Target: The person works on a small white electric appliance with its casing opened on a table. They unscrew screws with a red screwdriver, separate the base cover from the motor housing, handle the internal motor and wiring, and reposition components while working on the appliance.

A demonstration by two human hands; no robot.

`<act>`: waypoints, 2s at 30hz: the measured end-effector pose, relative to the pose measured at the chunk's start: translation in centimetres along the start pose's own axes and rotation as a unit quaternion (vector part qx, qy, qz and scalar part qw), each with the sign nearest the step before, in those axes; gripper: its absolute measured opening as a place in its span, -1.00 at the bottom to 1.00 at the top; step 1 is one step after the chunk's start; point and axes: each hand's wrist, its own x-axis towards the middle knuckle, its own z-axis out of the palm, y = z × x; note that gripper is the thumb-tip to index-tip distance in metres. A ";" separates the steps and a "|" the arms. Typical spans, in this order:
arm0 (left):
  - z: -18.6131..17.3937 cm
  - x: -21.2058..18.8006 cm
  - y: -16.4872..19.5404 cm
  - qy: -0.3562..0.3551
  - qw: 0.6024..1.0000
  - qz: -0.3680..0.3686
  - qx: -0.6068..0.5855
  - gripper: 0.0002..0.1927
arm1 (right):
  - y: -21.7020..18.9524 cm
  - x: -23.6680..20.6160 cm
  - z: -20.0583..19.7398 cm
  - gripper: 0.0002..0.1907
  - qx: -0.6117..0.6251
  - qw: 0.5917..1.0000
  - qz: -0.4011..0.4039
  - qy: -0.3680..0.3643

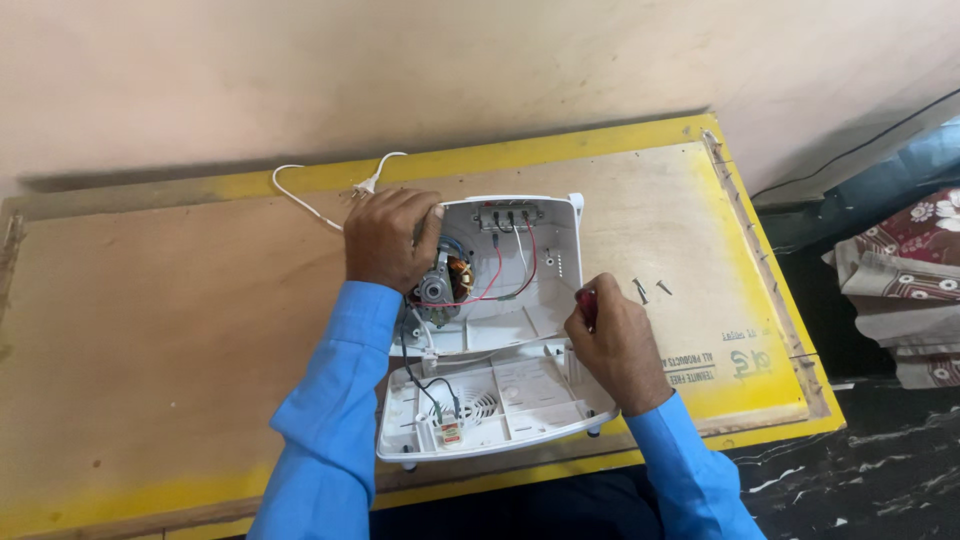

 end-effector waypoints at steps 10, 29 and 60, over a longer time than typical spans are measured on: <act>-0.7 -0.9 -0.4 0.025 1.000 0.004 -0.013 -0.86 | -0.3 -0.8 1.2 -0.79 -0.037 0.999 -0.015 0.015; -1.1 -1.0 0.7 0.025 1.000 -0.006 -0.003 -0.85 | 0.2 -1.3 0.6 -0.77 -0.059 0.998 -0.030 0.002; -0.9 -1.2 -0.4 0.043 0.999 -0.014 -0.015 -0.87 | -4.1 -3.5 -7.4 -0.49 0.164 0.967 -0.113 0.157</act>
